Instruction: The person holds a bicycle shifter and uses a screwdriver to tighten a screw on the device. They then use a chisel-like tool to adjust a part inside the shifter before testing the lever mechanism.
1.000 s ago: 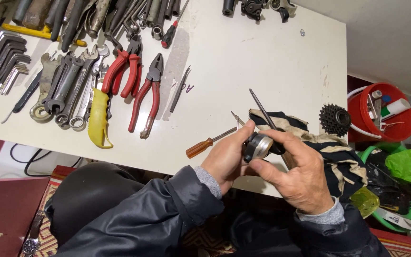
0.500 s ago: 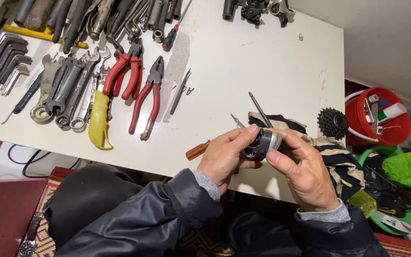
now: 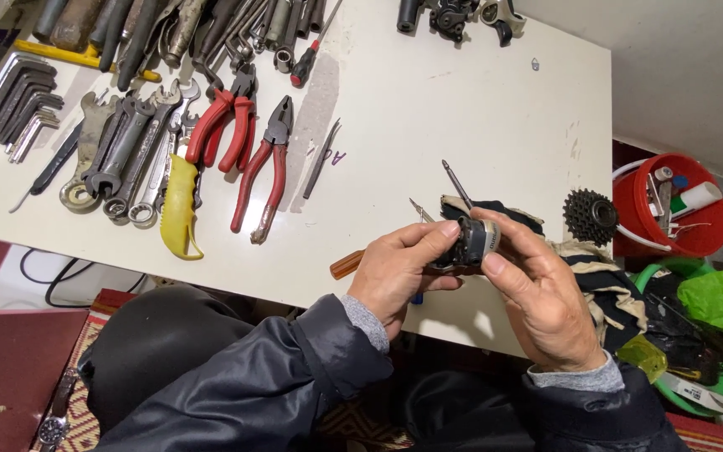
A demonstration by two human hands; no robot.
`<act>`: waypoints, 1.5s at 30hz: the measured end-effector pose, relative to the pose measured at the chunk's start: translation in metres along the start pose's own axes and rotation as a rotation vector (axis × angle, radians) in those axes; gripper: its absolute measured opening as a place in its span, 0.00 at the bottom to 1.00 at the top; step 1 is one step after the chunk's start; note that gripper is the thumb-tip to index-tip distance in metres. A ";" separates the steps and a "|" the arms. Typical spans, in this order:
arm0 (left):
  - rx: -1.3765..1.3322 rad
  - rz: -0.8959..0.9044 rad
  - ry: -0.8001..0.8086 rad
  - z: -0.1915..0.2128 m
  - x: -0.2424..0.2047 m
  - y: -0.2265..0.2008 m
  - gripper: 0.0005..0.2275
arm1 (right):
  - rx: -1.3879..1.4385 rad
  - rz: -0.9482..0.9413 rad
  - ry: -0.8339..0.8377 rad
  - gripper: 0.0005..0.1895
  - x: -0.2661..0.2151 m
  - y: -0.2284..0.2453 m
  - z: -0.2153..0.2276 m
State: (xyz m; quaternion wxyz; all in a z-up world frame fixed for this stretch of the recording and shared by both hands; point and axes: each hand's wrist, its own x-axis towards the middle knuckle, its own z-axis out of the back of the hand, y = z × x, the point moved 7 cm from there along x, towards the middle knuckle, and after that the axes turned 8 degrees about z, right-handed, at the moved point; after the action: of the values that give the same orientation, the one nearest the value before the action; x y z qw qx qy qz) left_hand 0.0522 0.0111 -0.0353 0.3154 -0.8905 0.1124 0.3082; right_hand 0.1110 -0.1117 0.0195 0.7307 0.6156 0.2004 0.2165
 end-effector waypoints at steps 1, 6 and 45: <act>0.000 0.000 0.000 0.001 0.001 0.001 0.16 | 0.000 0.000 0.000 0.31 0.000 0.002 -0.001; 0.008 -0.006 -0.005 0.004 0.005 0.003 0.13 | 0.063 -0.130 -0.088 0.28 -0.001 -0.001 -0.001; 0.064 0.029 -0.090 0.005 0.001 0.003 0.10 | 0.167 -0.050 -0.026 0.22 0.002 -0.004 -0.006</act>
State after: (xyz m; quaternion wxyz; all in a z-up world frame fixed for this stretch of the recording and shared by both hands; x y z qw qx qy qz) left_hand 0.0496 0.0114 -0.0406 0.3440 -0.8635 0.1205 0.3487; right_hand 0.1092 -0.1063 0.0145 0.6844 0.6721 0.2237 0.1727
